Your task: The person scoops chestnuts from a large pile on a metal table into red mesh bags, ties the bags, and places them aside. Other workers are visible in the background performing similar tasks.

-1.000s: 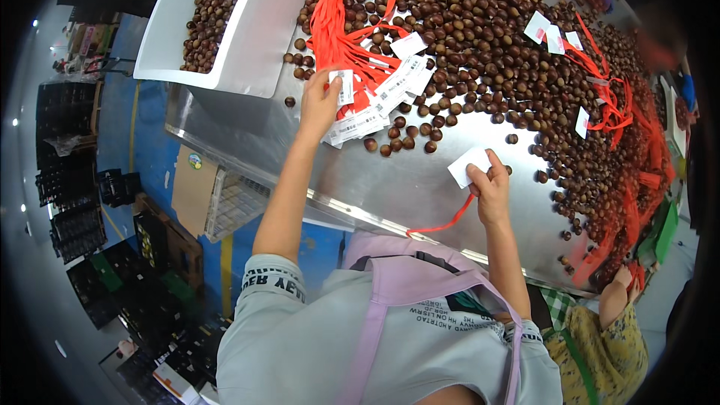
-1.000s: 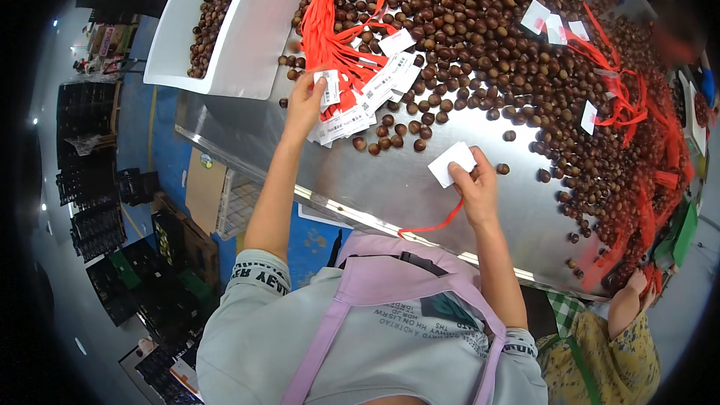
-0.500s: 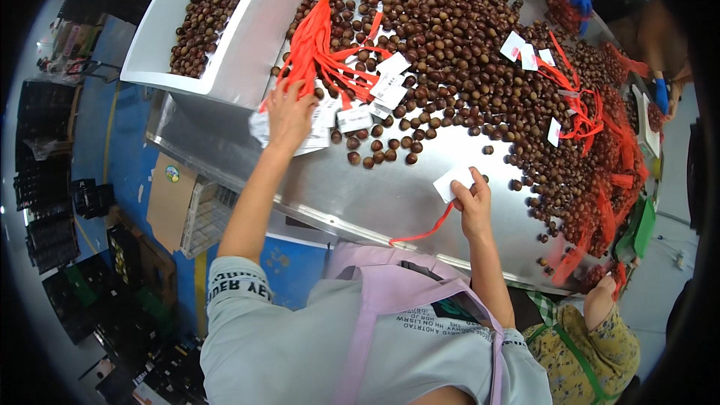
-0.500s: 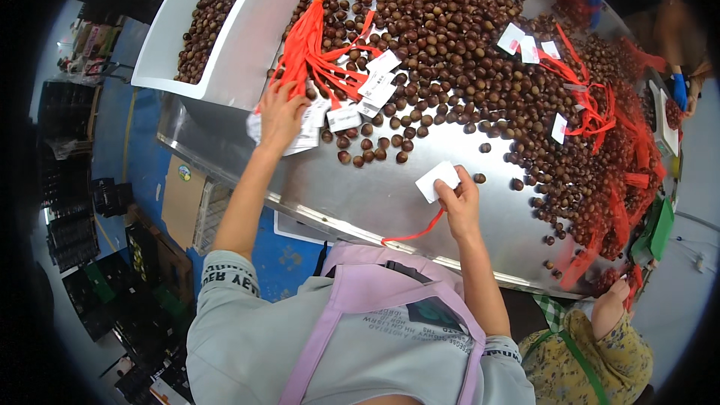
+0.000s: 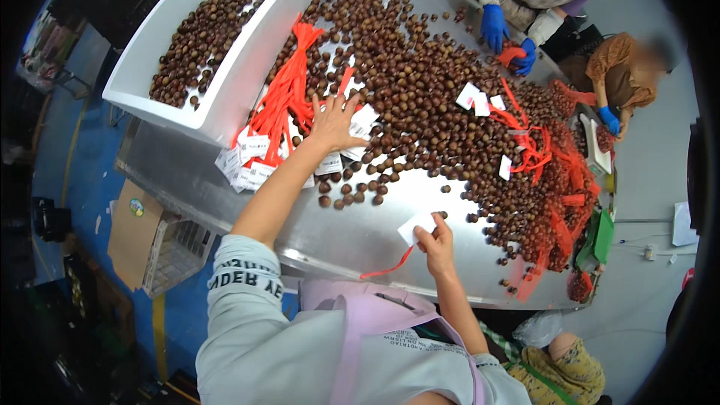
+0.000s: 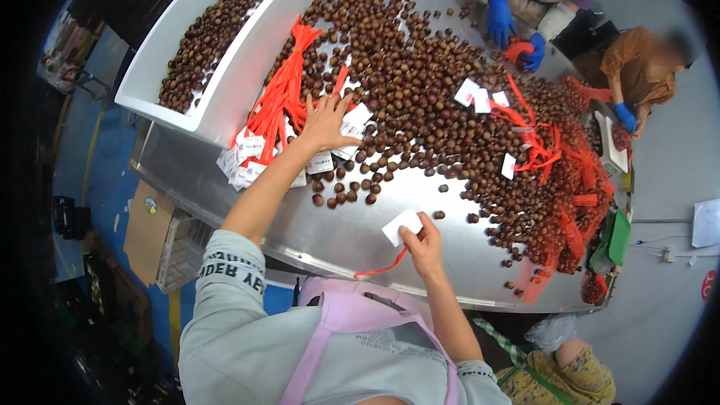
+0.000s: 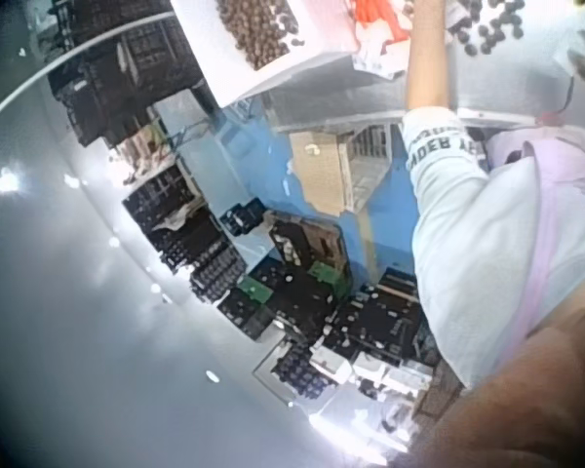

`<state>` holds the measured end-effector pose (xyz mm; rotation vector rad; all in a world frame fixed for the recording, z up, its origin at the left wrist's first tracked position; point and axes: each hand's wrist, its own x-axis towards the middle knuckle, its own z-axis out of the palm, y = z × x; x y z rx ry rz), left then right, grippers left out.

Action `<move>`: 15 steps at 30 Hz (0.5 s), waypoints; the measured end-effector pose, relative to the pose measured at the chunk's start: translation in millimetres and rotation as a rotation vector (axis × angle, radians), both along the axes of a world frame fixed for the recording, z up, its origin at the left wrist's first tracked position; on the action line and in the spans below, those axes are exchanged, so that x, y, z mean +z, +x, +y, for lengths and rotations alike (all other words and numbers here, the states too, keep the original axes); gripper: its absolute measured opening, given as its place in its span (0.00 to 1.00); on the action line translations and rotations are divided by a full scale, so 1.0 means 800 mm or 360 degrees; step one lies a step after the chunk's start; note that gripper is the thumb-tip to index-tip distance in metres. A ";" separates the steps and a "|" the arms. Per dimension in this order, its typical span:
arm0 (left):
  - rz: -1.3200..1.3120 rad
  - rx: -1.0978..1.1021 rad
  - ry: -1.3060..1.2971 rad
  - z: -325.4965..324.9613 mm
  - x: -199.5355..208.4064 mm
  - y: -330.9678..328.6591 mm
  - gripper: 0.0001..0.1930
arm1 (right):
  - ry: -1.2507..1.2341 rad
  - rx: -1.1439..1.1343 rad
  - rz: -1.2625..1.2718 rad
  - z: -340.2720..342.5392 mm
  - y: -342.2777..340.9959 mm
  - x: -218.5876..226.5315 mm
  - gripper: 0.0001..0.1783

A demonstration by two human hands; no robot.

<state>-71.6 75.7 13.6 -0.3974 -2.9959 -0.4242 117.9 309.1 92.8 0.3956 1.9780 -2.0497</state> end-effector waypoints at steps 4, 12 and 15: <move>-0.0104 -0.0462 0.0083 -0.038 0.013 0.011 0.14 | -0.0012 -0.0096 0.0033 0.014 0.005 -0.006 0.08; 0.0338 -0.0352 -0.0223 -0.096 0.072 0.108 0.25 | -0.0232 -0.0391 0.0085 0.038 0.003 0.003 0.13; 0.0200 -0.0471 0.0703 -0.016 0.105 0.144 0.29 | -0.0329 -0.0389 0.0046 0.022 -0.010 0.008 0.26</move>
